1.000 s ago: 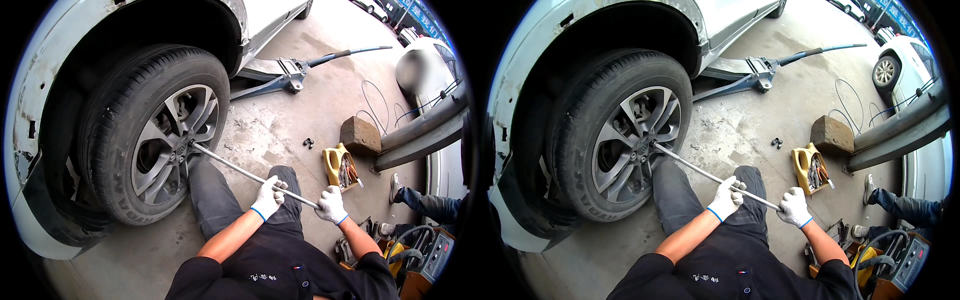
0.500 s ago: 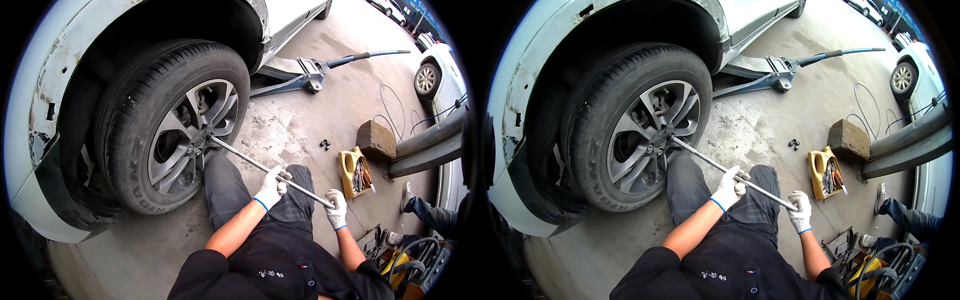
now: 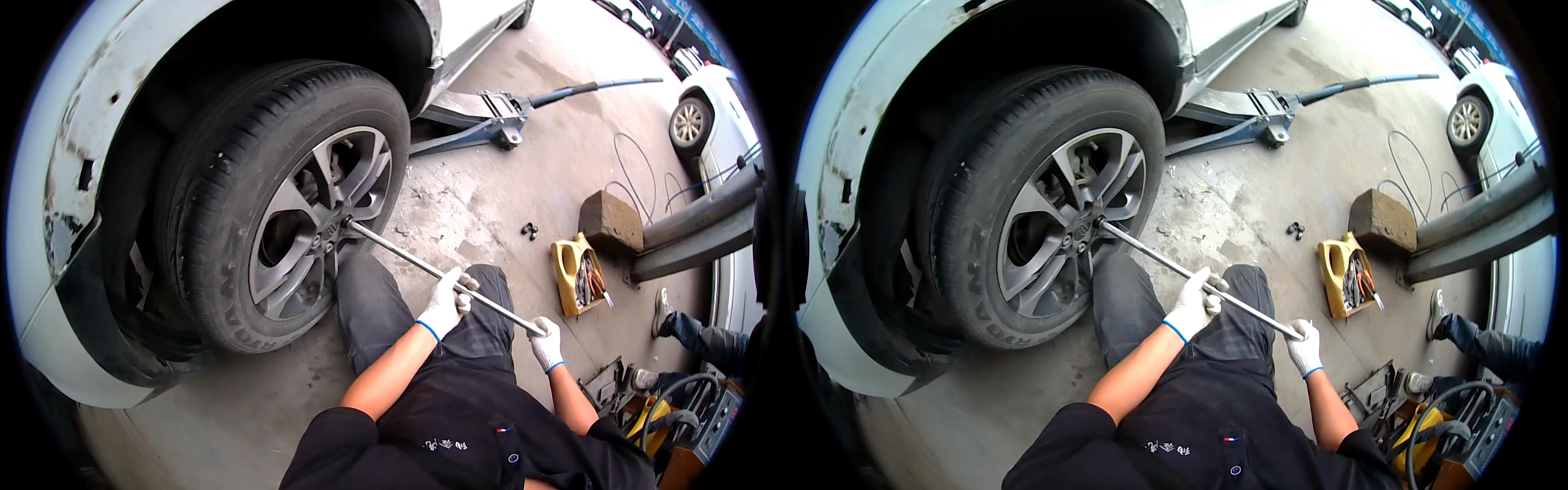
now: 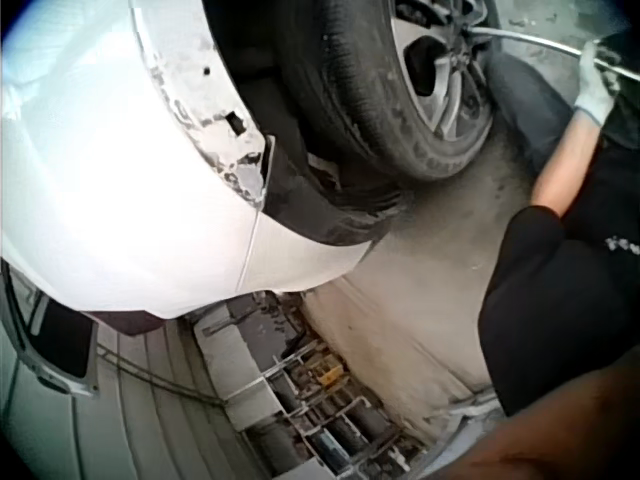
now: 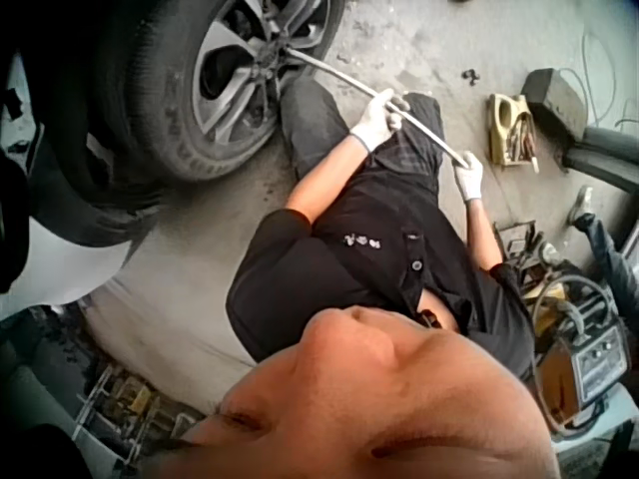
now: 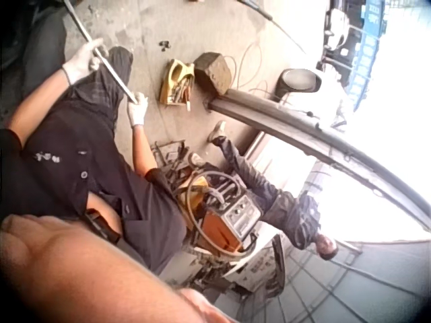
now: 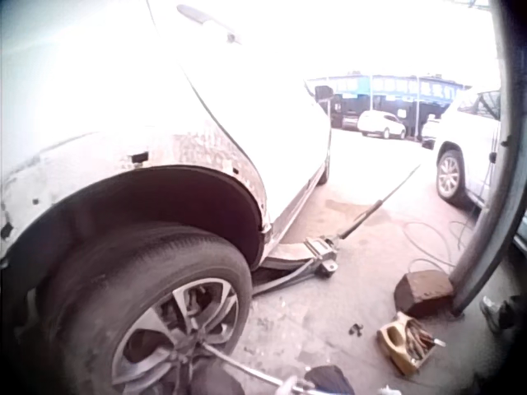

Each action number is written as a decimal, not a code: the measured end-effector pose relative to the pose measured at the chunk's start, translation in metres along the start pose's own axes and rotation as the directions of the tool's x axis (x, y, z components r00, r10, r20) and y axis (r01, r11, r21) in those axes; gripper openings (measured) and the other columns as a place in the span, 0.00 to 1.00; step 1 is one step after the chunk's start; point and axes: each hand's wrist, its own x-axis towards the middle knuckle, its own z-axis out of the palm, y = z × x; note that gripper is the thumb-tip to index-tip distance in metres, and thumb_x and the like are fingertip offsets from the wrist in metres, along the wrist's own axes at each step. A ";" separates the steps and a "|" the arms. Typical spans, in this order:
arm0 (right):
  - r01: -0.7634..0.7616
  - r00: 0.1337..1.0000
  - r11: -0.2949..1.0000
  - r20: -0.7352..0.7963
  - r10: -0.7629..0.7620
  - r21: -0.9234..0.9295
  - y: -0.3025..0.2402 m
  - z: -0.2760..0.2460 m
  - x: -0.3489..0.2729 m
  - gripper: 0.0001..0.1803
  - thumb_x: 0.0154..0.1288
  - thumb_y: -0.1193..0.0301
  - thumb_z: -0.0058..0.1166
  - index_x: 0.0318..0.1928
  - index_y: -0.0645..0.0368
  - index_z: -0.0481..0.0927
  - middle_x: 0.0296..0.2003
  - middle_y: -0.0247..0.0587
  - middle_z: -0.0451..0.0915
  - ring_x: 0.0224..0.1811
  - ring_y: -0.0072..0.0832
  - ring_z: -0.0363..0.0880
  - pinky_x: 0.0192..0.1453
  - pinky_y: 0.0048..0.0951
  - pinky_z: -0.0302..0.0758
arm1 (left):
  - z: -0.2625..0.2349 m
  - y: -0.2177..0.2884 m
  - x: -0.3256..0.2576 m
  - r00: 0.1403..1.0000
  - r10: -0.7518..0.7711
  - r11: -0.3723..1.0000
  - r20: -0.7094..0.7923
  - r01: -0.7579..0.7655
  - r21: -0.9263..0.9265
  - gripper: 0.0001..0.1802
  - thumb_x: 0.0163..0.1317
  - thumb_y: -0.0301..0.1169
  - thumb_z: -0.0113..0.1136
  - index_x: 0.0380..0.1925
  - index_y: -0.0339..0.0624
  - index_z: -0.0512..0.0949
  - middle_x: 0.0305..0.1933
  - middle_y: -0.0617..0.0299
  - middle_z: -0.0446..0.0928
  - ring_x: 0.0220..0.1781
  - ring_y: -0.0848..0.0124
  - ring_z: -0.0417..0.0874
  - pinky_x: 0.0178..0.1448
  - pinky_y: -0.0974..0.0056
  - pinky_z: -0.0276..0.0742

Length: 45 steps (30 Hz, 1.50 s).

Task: The person removes a tire from a white car, uses a floor jack to lower the vehicle, then reinstalls the tire and tightens the lug nuts with a lug wrench.

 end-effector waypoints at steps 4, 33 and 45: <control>0.075 0.997 0.997 -0.028 -0.076 -0.027 0.001 -0.016 -0.014 0.03 0.60 0.78 0.59 0.29 0.62 0.80 0.27 0.45 0.80 0.30 0.36 0.80 0.39 0.33 0.76 | -0.003 -0.020 -0.003 1.000 0.023 0.996 -0.001 -0.022 0.082 0.13 0.70 0.42 0.55 0.32 0.46 0.75 0.29 0.56 0.81 0.12 0.75 0.66 0.15 0.69 0.58; 0.497 0.867 0.854 0.130 -0.481 -0.153 -0.102 -0.087 -0.033 0.14 0.39 0.71 0.69 0.18 0.56 0.73 0.22 0.40 0.72 0.32 0.42 0.74 0.36 0.41 0.73 | 0.016 -0.016 -0.112 0.991 0.046 0.999 -0.128 -0.042 0.034 0.13 0.73 0.42 0.51 0.31 0.49 0.76 0.28 0.55 0.78 0.10 0.74 0.63 0.15 0.68 0.54; 0.538 0.802 0.842 0.284 -0.525 0.036 -0.097 -0.103 -0.007 0.15 0.41 0.75 0.67 0.19 0.56 0.69 0.24 0.43 0.70 0.32 0.45 0.71 0.36 0.43 0.70 | 0.052 -0.074 -0.116 0.880 0.417 0.909 -0.228 -0.396 0.131 0.12 0.71 0.38 0.54 0.45 0.41 0.75 0.34 0.54 0.80 0.17 0.78 0.67 0.19 0.73 0.60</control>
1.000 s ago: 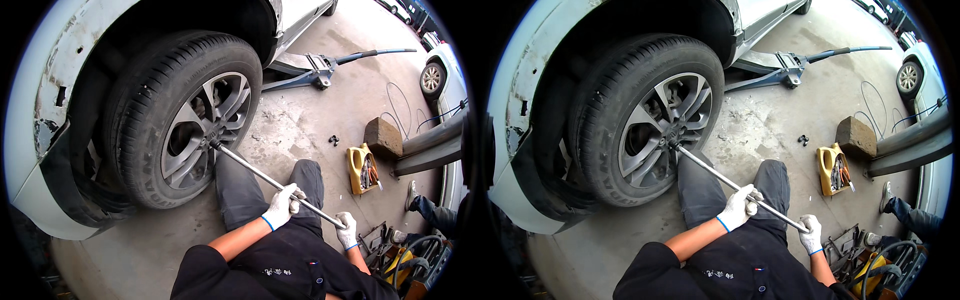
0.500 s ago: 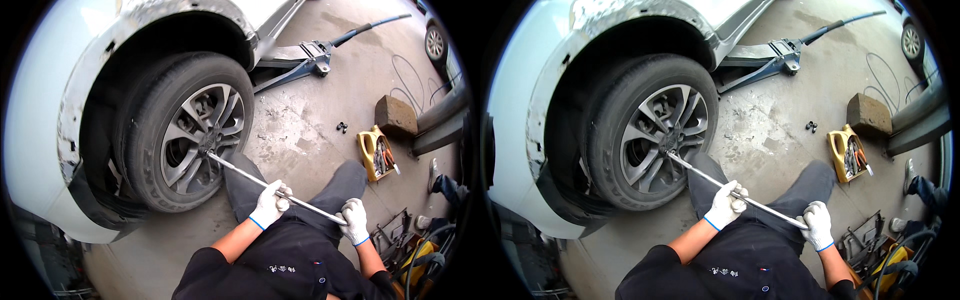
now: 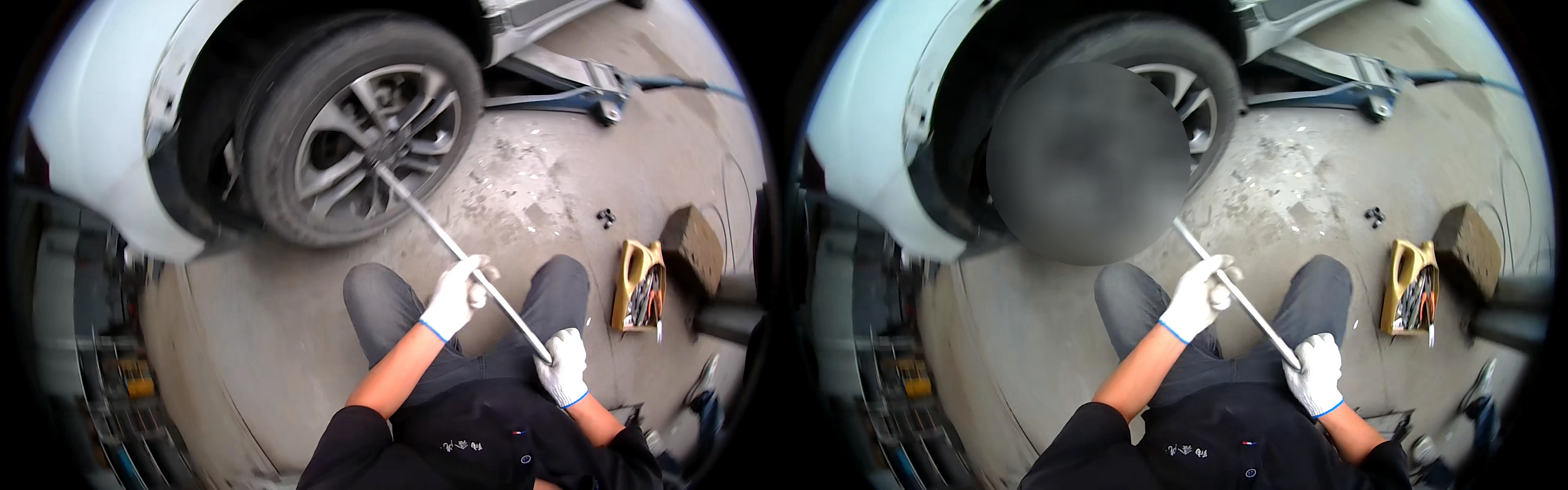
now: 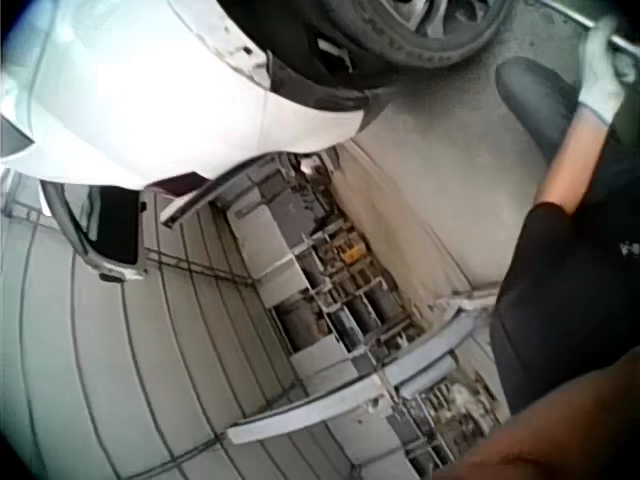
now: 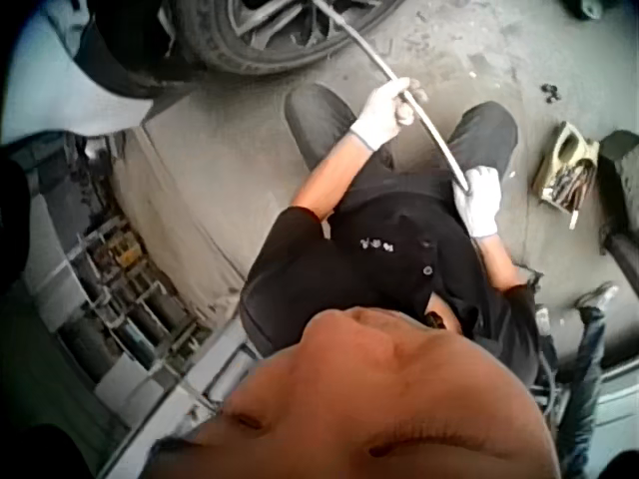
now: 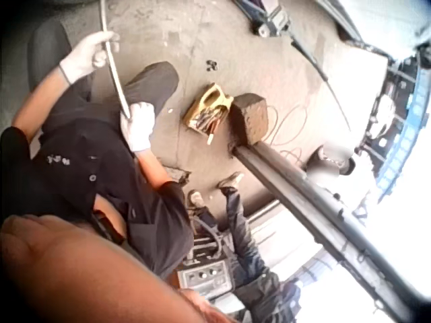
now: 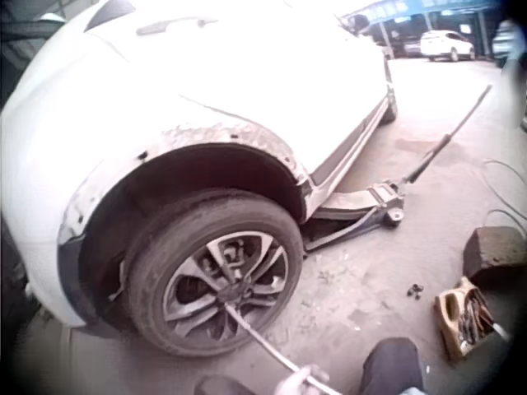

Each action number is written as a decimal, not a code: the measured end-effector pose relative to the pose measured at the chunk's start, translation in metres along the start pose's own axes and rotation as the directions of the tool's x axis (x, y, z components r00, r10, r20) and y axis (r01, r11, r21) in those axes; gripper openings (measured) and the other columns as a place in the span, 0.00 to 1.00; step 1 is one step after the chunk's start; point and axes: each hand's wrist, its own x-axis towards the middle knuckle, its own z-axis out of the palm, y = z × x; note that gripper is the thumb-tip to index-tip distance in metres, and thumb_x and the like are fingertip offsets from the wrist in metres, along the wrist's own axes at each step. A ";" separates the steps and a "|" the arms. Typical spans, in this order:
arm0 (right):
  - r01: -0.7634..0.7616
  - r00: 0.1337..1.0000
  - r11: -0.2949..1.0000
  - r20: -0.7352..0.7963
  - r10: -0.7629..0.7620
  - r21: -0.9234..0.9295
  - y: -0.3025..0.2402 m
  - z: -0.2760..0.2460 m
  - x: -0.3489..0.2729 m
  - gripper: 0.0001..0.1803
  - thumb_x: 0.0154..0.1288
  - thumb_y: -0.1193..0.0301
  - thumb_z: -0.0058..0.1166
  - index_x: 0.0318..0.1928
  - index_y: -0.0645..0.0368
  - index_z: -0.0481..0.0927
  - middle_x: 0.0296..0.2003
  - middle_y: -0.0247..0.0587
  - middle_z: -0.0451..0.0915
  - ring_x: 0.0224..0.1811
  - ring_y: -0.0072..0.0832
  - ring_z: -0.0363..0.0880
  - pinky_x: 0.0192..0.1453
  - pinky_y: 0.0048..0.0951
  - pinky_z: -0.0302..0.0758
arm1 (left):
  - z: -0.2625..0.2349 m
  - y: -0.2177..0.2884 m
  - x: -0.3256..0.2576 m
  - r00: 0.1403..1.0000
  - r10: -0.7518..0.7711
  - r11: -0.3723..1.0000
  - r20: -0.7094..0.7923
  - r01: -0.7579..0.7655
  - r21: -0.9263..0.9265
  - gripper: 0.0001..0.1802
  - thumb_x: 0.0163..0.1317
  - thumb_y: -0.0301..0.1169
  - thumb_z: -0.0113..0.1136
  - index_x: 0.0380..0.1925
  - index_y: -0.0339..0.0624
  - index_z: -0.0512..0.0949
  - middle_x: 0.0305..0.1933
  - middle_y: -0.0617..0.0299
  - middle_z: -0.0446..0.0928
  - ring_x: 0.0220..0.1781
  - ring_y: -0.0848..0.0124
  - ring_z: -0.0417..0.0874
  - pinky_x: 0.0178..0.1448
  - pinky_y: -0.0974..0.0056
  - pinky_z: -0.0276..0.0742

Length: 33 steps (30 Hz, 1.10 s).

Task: The person removes a tire from a white car, uses a floor jack to lower the vehicle, then reinstalls the tire and tightens the lug nuts with a lug wrench.

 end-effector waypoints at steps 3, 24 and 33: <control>0.000 0.998 1.000 0.067 0.001 -0.007 0.013 0.006 -0.002 0.15 0.42 0.76 0.66 0.20 0.57 0.69 0.25 0.44 0.70 0.33 0.46 0.71 0.37 0.44 0.69 | 0.017 -0.015 -0.010 0.997 -0.008 1.000 -0.078 0.009 0.010 0.12 0.70 0.37 0.54 0.44 0.40 0.75 0.33 0.54 0.82 0.15 0.79 0.68 0.16 0.73 0.60; -0.755 0.500 0.136 0.429 0.752 0.642 -0.033 0.010 -0.010 0.07 0.65 0.71 0.54 0.30 0.61 0.75 0.15 0.35 0.70 0.14 0.22 0.68 0.16 0.25 0.59 | -0.017 -0.001 0.028 0.889 -0.194 0.975 0.414 0.222 -0.022 0.10 0.73 0.34 0.51 0.46 0.42 0.78 0.41 0.48 0.84 0.23 0.71 0.82 0.27 0.65 0.81; -0.757 0.234 -0.036 0.323 0.917 0.652 -0.125 0.014 -0.006 0.05 0.65 0.74 0.50 0.35 0.63 0.77 0.12 0.27 0.61 0.10 0.20 0.59 0.15 0.26 0.61 | -0.042 0.006 0.018 0.735 -0.353 0.917 0.579 0.393 0.061 0.10 0.75 0.38 0.51 0.49 0.47 0.74 0.45 0.56 0.84 0.27 0.72 0.84 0.30 0.65 0.82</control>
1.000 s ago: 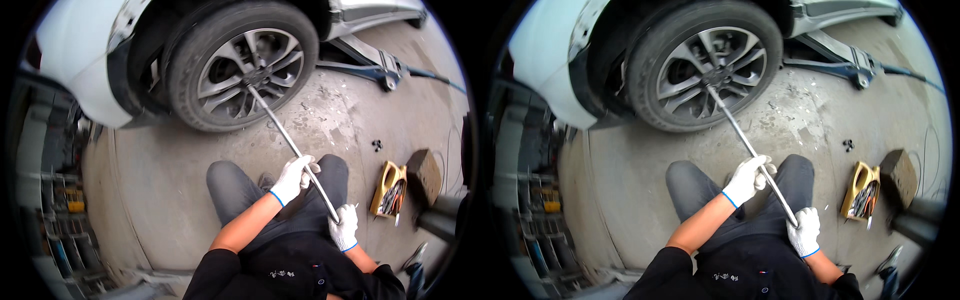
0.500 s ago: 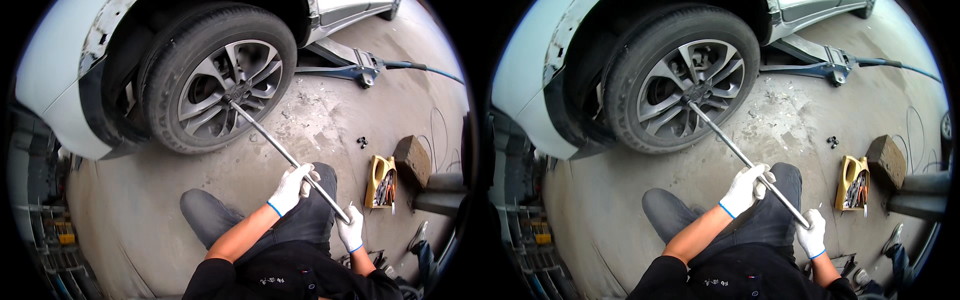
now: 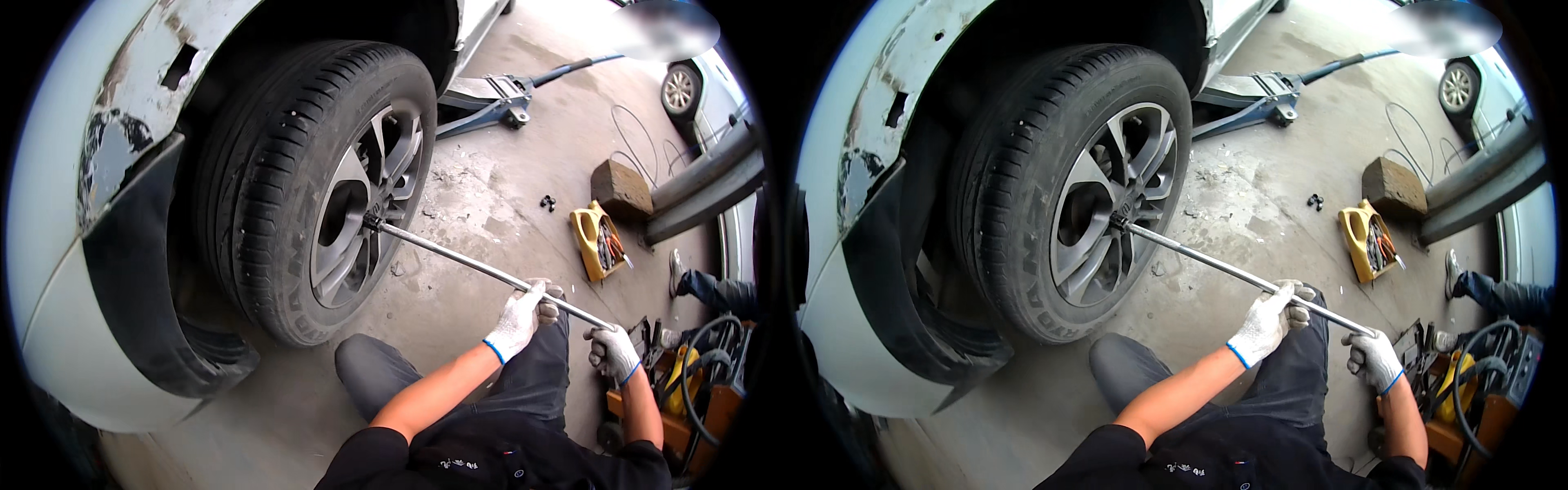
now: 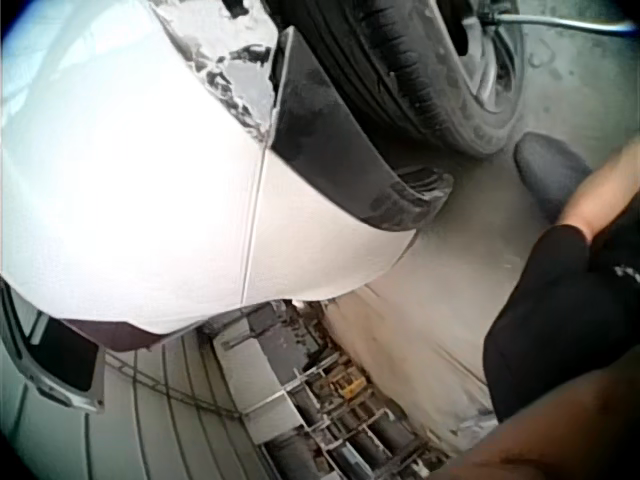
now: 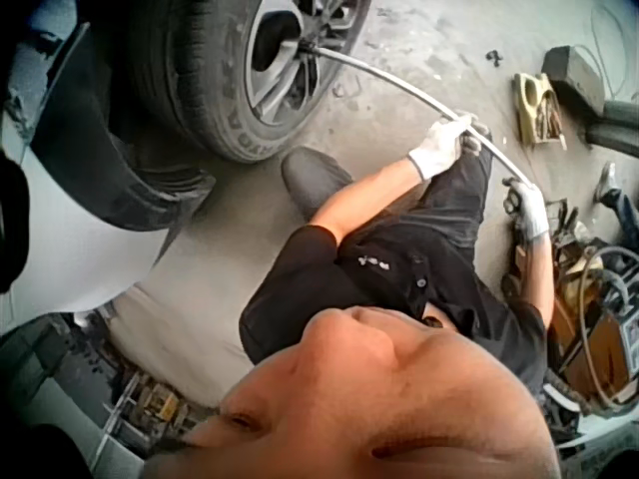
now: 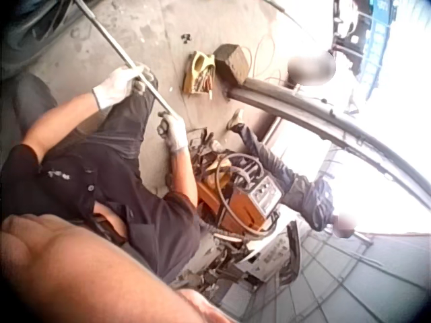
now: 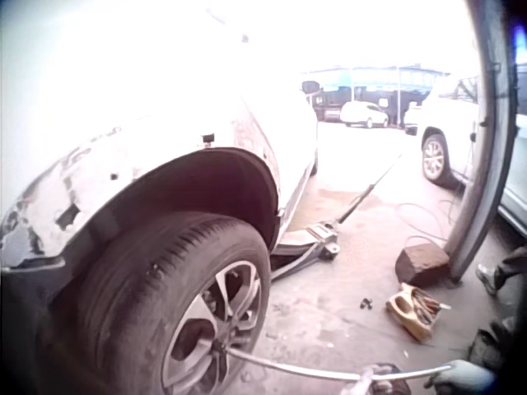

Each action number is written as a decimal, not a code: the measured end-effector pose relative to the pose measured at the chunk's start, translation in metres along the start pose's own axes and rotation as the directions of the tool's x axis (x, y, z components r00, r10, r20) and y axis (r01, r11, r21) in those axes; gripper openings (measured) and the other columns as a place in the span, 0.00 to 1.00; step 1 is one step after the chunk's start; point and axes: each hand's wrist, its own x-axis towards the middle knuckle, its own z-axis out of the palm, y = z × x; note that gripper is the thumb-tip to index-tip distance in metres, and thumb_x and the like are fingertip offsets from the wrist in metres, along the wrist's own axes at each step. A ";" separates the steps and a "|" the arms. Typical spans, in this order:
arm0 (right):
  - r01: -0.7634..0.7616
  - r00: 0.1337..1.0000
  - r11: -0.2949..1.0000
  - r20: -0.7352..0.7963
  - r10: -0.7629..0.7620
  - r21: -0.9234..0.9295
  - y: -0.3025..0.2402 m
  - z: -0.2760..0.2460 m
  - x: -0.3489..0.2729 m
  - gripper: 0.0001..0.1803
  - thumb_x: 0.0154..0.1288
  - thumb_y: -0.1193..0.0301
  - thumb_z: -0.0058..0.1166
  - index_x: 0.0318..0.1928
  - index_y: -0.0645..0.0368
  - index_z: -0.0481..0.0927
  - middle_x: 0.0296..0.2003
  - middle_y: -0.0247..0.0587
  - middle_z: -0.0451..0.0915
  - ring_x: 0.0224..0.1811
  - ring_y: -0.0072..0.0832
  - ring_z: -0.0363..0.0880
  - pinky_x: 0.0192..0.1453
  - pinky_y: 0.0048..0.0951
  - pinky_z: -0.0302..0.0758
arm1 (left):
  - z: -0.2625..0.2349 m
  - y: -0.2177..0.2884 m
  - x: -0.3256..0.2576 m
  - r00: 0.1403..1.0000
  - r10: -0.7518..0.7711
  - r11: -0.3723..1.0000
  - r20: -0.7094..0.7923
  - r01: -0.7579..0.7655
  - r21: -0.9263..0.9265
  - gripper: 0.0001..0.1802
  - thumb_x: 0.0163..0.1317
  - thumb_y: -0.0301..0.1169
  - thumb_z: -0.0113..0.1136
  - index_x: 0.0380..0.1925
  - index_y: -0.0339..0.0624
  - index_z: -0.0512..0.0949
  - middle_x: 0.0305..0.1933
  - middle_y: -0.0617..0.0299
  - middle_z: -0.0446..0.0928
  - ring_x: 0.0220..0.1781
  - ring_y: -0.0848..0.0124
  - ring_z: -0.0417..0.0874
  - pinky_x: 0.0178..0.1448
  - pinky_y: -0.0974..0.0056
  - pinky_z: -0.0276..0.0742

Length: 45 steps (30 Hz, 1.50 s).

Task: The person removes a tire from a white car, uses a floor jack to lower the vehicle, then reinstalls the tire and tightens the lug nuts with a lug wrench.

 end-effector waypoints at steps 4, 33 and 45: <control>-0.030 1.000 0.999 -0.001 0.030 0.025 0.000 0.006 -0.012 0.08 0.66 0.73 0.49 0.38 0.65 0.77 0.12 0.25 0.60 0.11 0.17 0.58 0.14 0.25 0.62 | 0.003 0.001 -0.011 0.999 0.031 0.999 -0.014 -0.030 0.039 0.11 0.76 0.40 0.50 0.50 0.47 0.73 0.46 0.55 0.83 0.28 0.72 0.83 0.32 0.65 0.82; 0.638 0.549 0.606 0.270 -0.791 0.476 0.066 -0.054 0.026 0.30 0.73 0.59 0.49 0.68 0.57 0.57 0.41 0.52 0.81 0.32 0.33 0.84 0.29 0.30 0.79 | 0.013 -0.089 0.031 0.977 0.031 0.986 -0.211 0.005 0.167 0.12 0.72 0.43 0.55 0.43 0.49 0.77 0.43 0.61 0.82 0.27 0.71 0.78 0.33 0.63 0.74; 0.603 0.491 0.788 0.720 -0.489 0.124 0.031 -0.093 0.072 0.28 0.57 0.77 0.43 0.59 0.56 0.81 0.36 0.37 0.85 0.28 0.20 0.77 0.33 0.28 0.77 | 0.038 -0.082 0.038 0.924 0.206 0.965 -0.322 -0.139 0.221 0.11 0.72 0.41 0.55 0.40 0.47 0.77 0.39 0.61 0.79 0.25 0.70 0.72 0.29 0.64 0.66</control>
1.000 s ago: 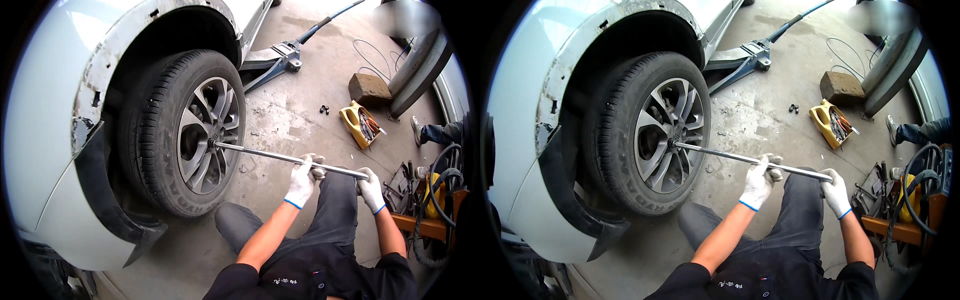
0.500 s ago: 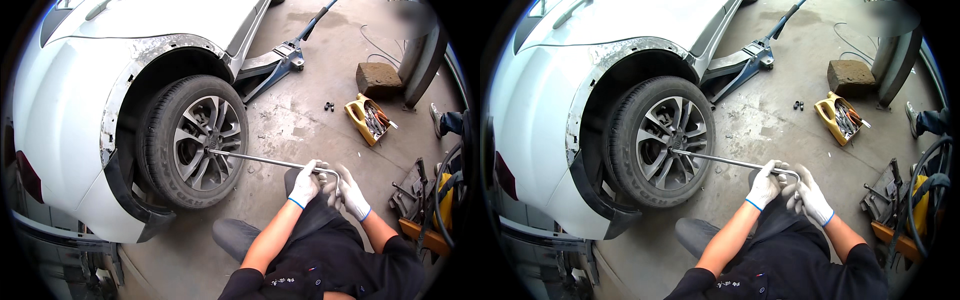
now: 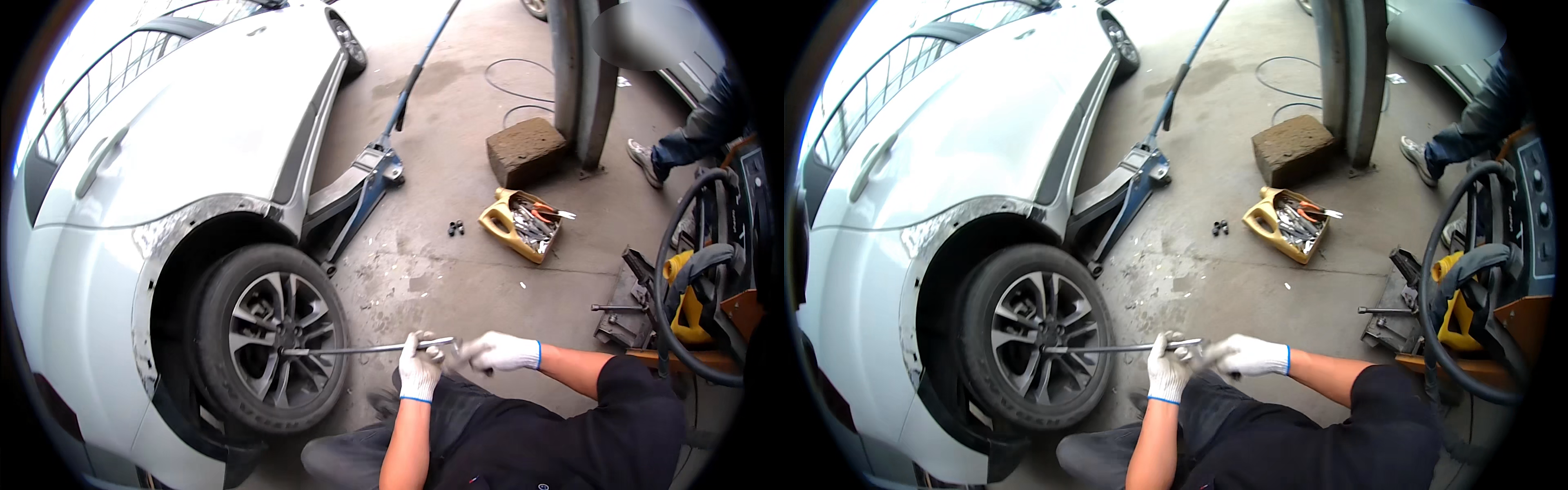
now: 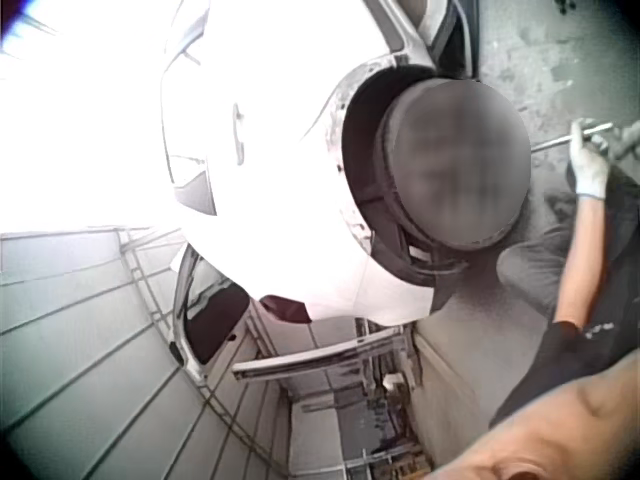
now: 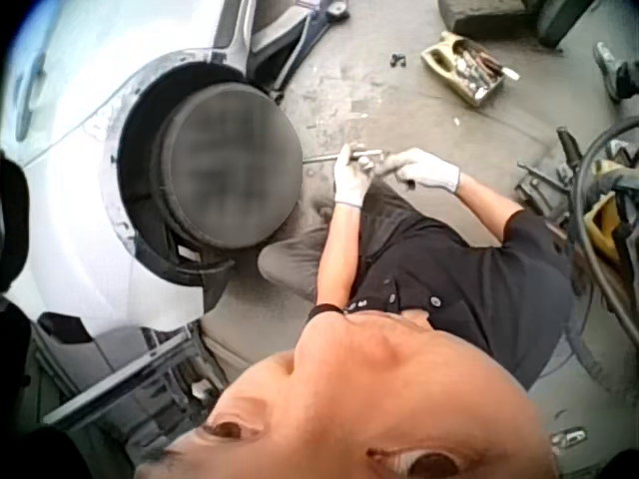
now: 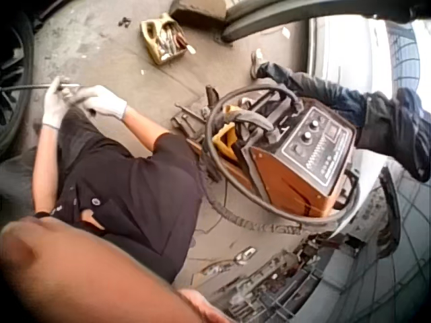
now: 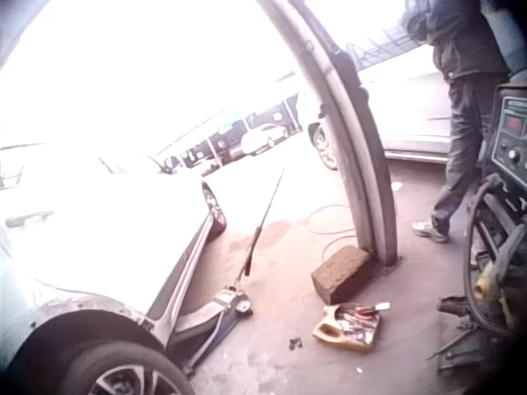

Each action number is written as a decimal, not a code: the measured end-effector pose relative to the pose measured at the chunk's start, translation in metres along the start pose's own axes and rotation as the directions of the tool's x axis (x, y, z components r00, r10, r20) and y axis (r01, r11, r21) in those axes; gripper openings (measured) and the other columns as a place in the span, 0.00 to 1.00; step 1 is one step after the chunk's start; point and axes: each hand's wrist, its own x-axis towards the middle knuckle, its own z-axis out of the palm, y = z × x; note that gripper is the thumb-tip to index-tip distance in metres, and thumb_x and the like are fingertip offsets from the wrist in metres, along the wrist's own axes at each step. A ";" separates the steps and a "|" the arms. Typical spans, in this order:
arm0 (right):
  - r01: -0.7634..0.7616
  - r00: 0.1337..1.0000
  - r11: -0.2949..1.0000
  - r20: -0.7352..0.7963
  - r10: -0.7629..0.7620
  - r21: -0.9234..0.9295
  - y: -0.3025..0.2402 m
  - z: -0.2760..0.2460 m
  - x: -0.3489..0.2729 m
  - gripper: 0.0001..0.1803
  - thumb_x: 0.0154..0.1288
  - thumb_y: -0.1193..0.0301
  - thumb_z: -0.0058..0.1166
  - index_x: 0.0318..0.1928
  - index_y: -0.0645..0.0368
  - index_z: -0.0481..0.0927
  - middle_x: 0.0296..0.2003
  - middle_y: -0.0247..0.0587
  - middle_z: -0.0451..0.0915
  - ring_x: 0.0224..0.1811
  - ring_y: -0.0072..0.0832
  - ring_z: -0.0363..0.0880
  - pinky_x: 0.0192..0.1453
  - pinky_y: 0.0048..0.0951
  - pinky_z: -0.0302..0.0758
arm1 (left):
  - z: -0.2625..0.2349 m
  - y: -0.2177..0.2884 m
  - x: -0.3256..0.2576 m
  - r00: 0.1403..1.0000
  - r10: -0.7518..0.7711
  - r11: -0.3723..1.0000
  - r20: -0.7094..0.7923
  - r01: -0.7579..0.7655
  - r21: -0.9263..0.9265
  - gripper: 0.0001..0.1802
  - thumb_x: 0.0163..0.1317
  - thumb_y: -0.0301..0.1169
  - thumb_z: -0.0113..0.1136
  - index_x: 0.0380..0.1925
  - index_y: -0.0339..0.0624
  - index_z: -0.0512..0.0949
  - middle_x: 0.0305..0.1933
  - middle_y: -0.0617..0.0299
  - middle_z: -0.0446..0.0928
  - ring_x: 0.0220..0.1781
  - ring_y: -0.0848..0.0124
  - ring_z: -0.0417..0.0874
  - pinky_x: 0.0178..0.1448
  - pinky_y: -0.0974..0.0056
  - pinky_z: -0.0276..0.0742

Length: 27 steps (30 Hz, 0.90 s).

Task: The person removes a tire from a white car, uses a floor jack to lower the vehicle, then reinstalls the tire and tightens the lug nuts with a lug wrench.

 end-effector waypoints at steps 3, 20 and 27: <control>0.068 0.941 0.997 -0.334 -0.055 0.028 0.017 -0.029 0.027 0.27 0.56 0.78 0.43 0.56 0.57 0.83 0.37 0.35 0.85 0.30 0.20 0.78 0.36 0.28 0.79 | 0.001 -0.004 0.004 1.000 -0.019 1.000 -0.011 0.018 -0.011 0.12 0.72 0.42 0.54 0.40 0.47 0.77 0.39 0.61 0.78 0.25 0.70 0.71 0.28 0.64 0.65; 0.167 0.920 0.967 -0.382 -0.083 0.192 0.024 -0.008 0.009 0.32 0.57 0.83 0.38 0.62 0.55 0.79 0.49 0.41 0.85 0.31 0.20 0.81 0.40 0.26 0.81 | -0.017 0.000 0.002 0.998 -0.061 0.997 -0.009 0.060 -0.056 0.12 0.74 0.42 0.49 0.40 0.47 0.75 0.37 0.59 0.78 0.23 0.70 0.71 0.27 0.65 0.64; 0.180 0.964 0.982 -0.211 -0.164 0.058 -0.008 0.002 0.002 0.25 0.60 0.79 0.44 0.57 0.60 0.83 0.37 0.36 0.85 0.30 0.20 0.81 0.39 0.26 0.79 | -0.008 0.002 0.007 1.000 -0.020 0.996 0.012 0.022 -0.092 0.13 0.75 0.42 0.48 0.40 0.47 0.75 0.36 0.60 0.78 0.22 0.72 0.70 0.25 0.65 0.62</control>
